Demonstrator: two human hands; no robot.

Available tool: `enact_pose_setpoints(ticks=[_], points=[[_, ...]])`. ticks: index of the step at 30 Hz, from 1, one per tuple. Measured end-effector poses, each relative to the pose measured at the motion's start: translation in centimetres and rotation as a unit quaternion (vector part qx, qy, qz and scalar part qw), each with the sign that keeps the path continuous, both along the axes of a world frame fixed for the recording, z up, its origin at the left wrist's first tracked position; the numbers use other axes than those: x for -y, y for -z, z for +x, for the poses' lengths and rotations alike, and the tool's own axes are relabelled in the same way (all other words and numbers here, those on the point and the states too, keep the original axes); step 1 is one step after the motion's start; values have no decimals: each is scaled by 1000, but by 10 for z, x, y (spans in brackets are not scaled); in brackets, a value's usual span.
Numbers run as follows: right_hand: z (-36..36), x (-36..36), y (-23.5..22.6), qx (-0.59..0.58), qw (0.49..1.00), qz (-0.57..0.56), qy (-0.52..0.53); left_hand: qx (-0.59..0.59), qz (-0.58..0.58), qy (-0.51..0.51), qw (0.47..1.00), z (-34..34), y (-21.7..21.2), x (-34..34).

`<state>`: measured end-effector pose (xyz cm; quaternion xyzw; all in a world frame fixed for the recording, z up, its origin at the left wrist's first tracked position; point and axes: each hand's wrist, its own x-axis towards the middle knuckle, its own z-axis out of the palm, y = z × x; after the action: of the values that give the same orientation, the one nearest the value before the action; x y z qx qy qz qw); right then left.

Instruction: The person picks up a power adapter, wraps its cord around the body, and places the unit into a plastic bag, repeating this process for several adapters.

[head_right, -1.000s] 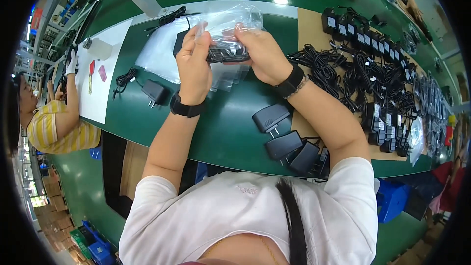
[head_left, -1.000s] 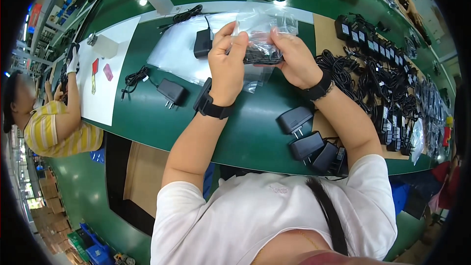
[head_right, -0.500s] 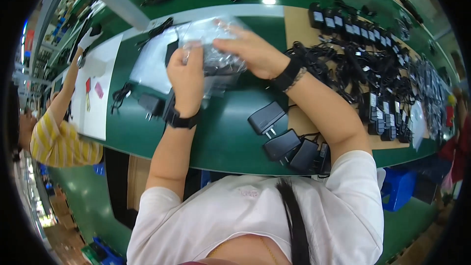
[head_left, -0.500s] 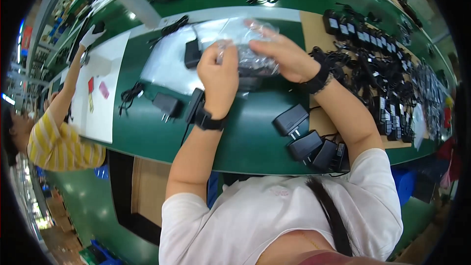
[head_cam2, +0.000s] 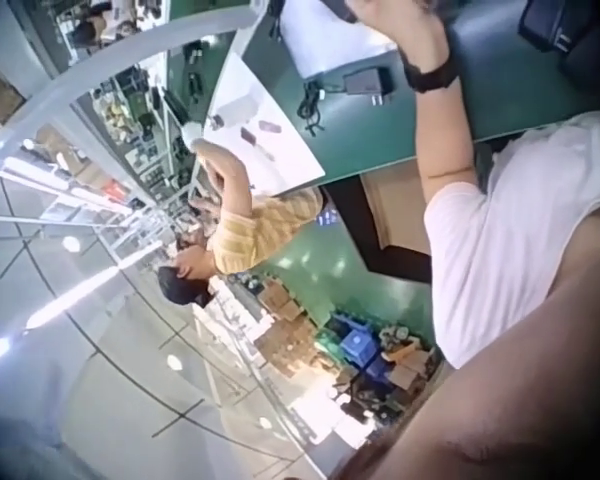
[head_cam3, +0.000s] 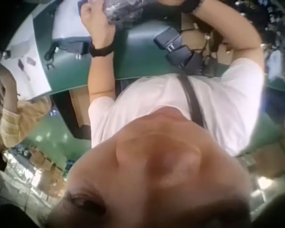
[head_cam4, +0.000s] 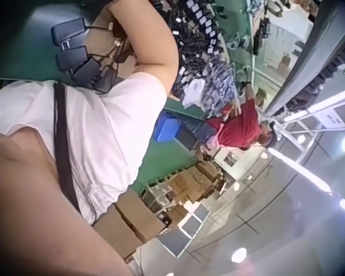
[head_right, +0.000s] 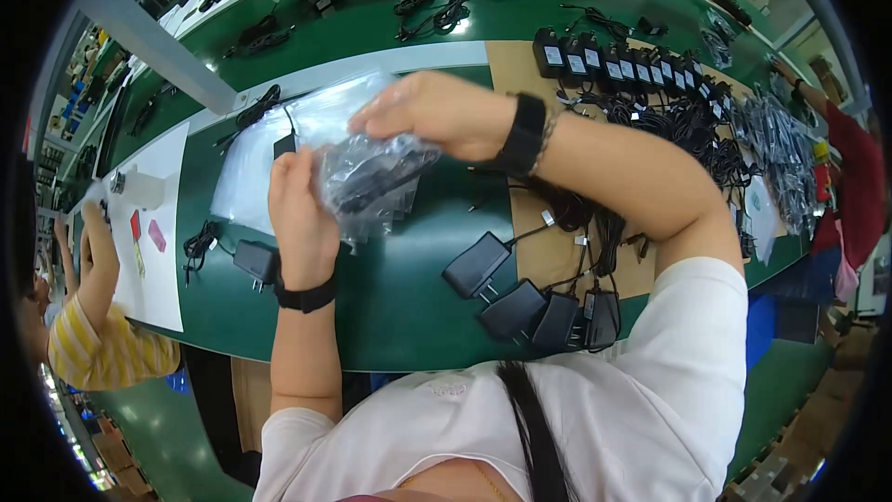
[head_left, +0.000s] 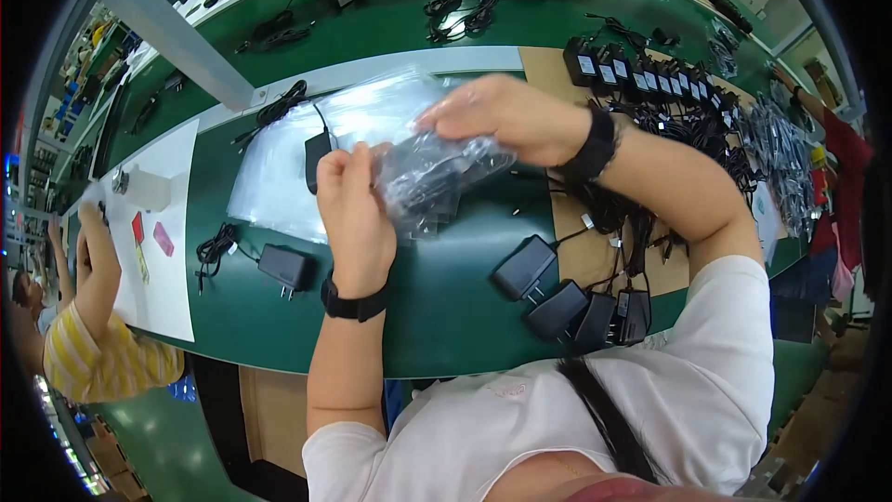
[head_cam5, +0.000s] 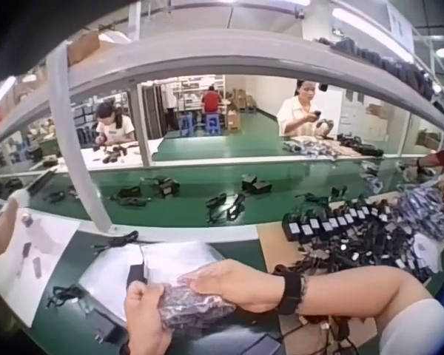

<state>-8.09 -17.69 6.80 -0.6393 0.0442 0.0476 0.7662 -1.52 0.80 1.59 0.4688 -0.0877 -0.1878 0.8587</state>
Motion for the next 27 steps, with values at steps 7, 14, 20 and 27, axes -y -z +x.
enact_pose_setpoints(ticks=[7,14,20,27], points=[[70,201,-3,79,727,-644,223,128,52,-124,983,2,-28,-18],[67,347,82,-121,478,-860,133,190,86,-146,967,15,-6,-11],[91,332,58,-13,549,-819,165,219,101,-126,962,7,-10,-4],[161,284,87,-74,687,-704,166,289,129,-151,936,3,-3,-12]])
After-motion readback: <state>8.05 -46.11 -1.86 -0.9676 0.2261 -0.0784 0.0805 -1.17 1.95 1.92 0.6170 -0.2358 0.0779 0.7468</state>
